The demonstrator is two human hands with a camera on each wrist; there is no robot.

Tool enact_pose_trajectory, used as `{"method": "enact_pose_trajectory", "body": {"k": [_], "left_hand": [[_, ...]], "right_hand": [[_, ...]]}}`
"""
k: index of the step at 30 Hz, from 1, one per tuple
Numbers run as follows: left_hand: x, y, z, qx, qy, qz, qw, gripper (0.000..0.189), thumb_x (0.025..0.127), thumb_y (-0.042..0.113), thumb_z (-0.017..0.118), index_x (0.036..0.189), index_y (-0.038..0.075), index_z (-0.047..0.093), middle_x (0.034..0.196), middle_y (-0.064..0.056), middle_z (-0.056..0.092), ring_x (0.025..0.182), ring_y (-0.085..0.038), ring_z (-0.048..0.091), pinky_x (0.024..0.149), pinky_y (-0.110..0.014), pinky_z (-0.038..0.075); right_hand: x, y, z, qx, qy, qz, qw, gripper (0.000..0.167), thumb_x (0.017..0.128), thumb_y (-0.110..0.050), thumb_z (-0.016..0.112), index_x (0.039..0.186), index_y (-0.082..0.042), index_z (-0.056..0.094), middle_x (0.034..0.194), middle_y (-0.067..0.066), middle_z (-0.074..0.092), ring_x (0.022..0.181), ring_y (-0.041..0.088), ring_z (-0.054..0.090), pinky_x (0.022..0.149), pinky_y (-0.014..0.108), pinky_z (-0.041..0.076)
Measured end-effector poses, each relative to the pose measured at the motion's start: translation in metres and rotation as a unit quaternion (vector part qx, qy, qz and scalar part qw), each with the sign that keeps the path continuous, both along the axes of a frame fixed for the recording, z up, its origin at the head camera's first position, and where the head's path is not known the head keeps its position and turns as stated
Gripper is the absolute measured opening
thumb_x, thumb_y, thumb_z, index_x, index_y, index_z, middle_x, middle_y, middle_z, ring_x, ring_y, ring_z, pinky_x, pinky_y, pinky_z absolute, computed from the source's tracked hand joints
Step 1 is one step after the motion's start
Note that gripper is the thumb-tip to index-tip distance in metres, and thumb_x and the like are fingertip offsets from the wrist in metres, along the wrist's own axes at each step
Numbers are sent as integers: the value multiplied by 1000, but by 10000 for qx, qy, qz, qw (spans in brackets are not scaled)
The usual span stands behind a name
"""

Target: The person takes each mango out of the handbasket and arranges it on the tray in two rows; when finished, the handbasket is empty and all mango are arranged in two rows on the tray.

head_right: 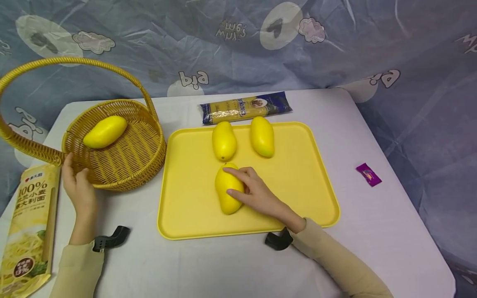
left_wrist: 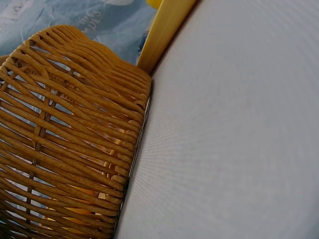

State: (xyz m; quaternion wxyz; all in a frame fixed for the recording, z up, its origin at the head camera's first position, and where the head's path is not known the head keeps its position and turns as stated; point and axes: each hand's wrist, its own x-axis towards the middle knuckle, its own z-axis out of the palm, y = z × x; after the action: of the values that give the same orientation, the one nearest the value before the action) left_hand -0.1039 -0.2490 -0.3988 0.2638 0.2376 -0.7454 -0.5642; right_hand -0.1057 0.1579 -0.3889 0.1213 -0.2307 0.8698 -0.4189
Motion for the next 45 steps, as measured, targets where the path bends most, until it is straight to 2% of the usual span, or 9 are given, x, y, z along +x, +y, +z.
{"method": "enact_pose_trajectory", "body": {"k": [10,15,20,24,36,45], "left_hand": [[1,0,1,19,-18,4,10000,52,94,10,32,146,18,31,153,-2,26,141,-6,20,114,-18,14],[1,-1,0,-10,-43,-12,10000,52,94,11,31,146,19,31,154,-2,25,141,-7,19,115,-18,13],[0,-2,0,-17,-49,-14,10000,52,95,11,31,146,19,31,154,-2,25,142,-7,18,115,-19,13],[0,-2,0,-18,-62,-3,10000,53,94,10,31,146,20,31,154,-2,25,141,-6,18,115,-18,12],[0,-1,0,-9,-111,8,9999,52,95,11,32,146,22,31,154,-1,25,142,-6,18,115,-18,11],[-1,-2,-1,15,-100,37,9999,52,94,11,32,146,21,32,153,-1,26,142,-6,19,115,-19,12]], "right_hand": [[1,-1,1,-8,-86,-31,10000,55,93,-27,56,144,-25,37,125,10,47,86,17,43,73,22,40],[2,-2,0,20,0,5,10000,55,93,-26,56,144,-24,35,118,8,48,85,16,42,71,22,40],[2,-2,0,7,-48,3,10000,56,93,-25,56,145,-24,33,106,7,46,82,17,42,69,22,40],[2,-3,-1,-24,-89,15,10000,57,93,-25,56,145,-24,33,102,7,45,82,17,41,69,21,40],[2,1,0,-82,-185,-22,9998,59,93,-26,56,146,-23,30,121,10,47,87,17,48,74,21,46],[2,8,11,-53,-110,-91,9999,61,93,-24,57,146,-18,30,134,13,43,87,16,52,75,22,47]]}}
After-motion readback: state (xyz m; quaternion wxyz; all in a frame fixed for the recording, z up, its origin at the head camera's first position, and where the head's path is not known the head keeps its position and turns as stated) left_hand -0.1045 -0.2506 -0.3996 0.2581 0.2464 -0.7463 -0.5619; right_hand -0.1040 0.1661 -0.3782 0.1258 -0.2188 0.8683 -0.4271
